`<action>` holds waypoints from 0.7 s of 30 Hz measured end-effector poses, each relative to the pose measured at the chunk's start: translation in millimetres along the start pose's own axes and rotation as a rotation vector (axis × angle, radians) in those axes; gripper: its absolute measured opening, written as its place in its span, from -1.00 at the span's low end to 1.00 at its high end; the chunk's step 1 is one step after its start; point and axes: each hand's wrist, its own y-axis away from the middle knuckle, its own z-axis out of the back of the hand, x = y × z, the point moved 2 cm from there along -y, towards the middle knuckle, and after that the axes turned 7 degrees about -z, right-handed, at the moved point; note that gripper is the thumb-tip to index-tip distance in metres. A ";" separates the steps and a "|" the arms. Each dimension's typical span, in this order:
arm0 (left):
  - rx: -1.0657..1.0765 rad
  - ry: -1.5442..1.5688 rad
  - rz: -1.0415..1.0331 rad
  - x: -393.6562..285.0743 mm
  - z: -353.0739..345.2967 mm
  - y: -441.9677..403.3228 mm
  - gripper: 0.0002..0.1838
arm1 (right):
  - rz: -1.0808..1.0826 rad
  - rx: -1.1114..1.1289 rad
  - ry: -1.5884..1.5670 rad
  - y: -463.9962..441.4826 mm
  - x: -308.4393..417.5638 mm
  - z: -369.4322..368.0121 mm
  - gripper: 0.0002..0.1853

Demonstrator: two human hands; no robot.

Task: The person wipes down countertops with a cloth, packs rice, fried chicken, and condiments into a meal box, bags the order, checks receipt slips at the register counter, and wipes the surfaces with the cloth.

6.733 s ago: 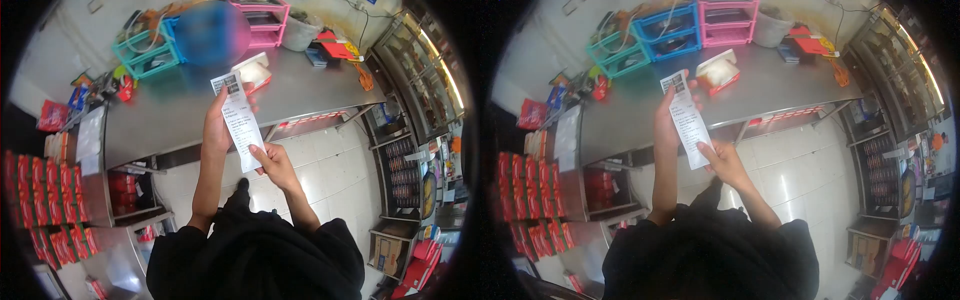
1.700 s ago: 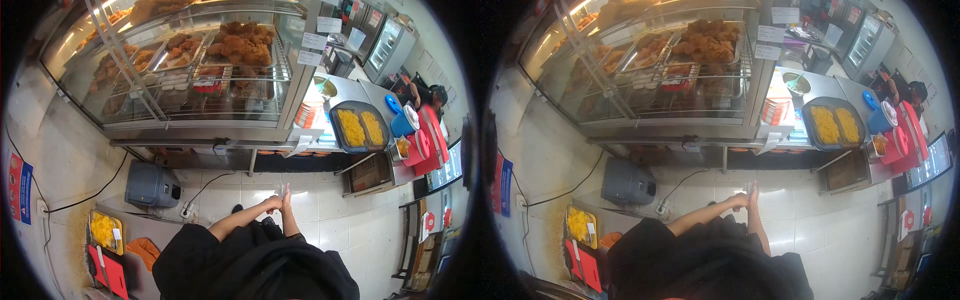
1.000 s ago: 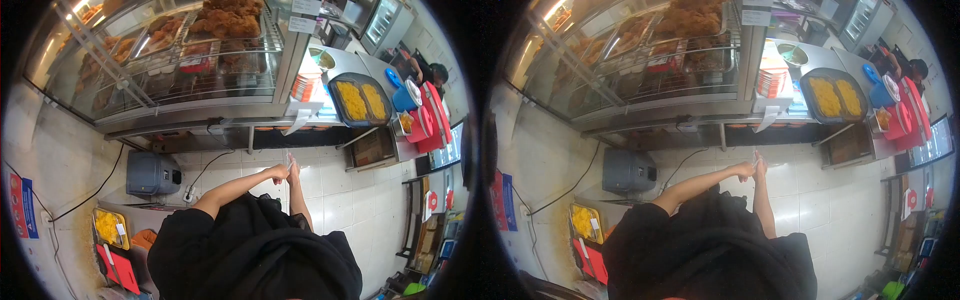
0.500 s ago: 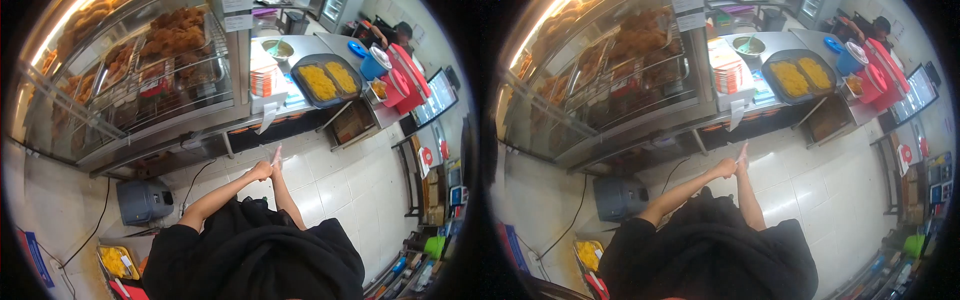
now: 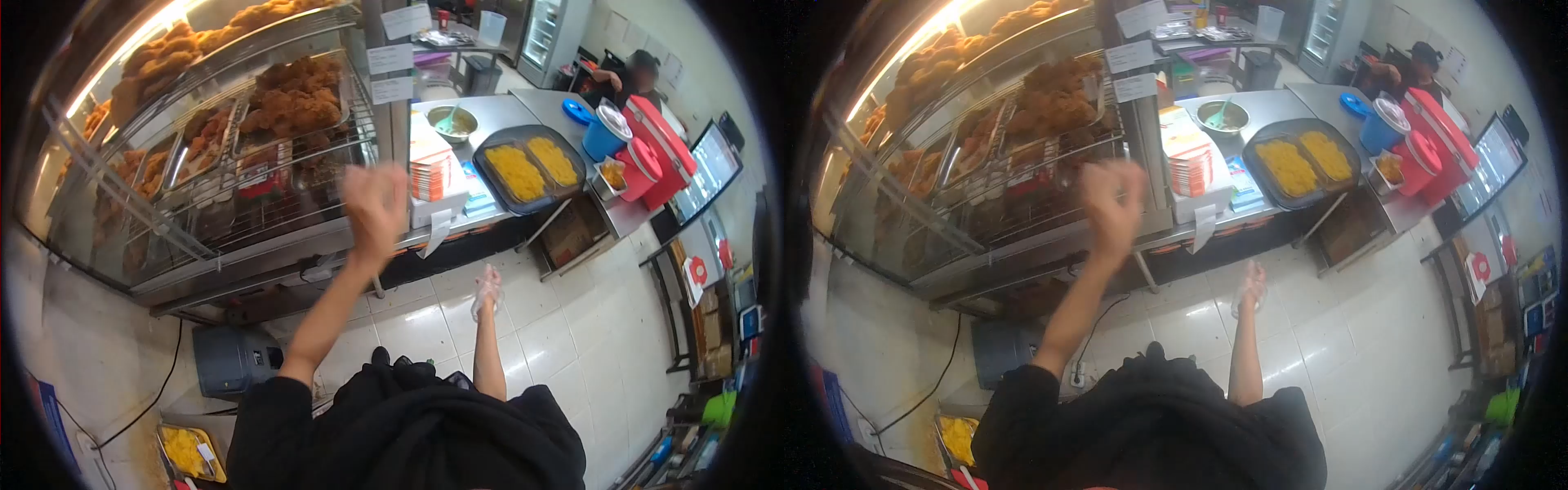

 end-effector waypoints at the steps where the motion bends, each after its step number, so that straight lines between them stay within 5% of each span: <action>1: -0.155 -0.234 0.025 22.8 3.8 -21.9 -0.94 | -0.070 0.046 -0.095 20.4 24.7 -0.1 -0.36; 4: -0.419 -0.564 0.012 63.3 -10.9 -62.9 -0.84 | -0.185 0.159 -0.302 93.0 101.8 -1.7 -0.43; 17: -0.442 -0.770 0.028 93.7 2.4 -64.4 -0.77 | 0.014 0.536 -0.151 145.4 144.6 -117.3 -0.56; 21: -0.492 -0.710 0.094 119.0 39.0 -57.1 -0.78 | 0.658 0.600 0.234 202.2 206.4 -169.5 -0.63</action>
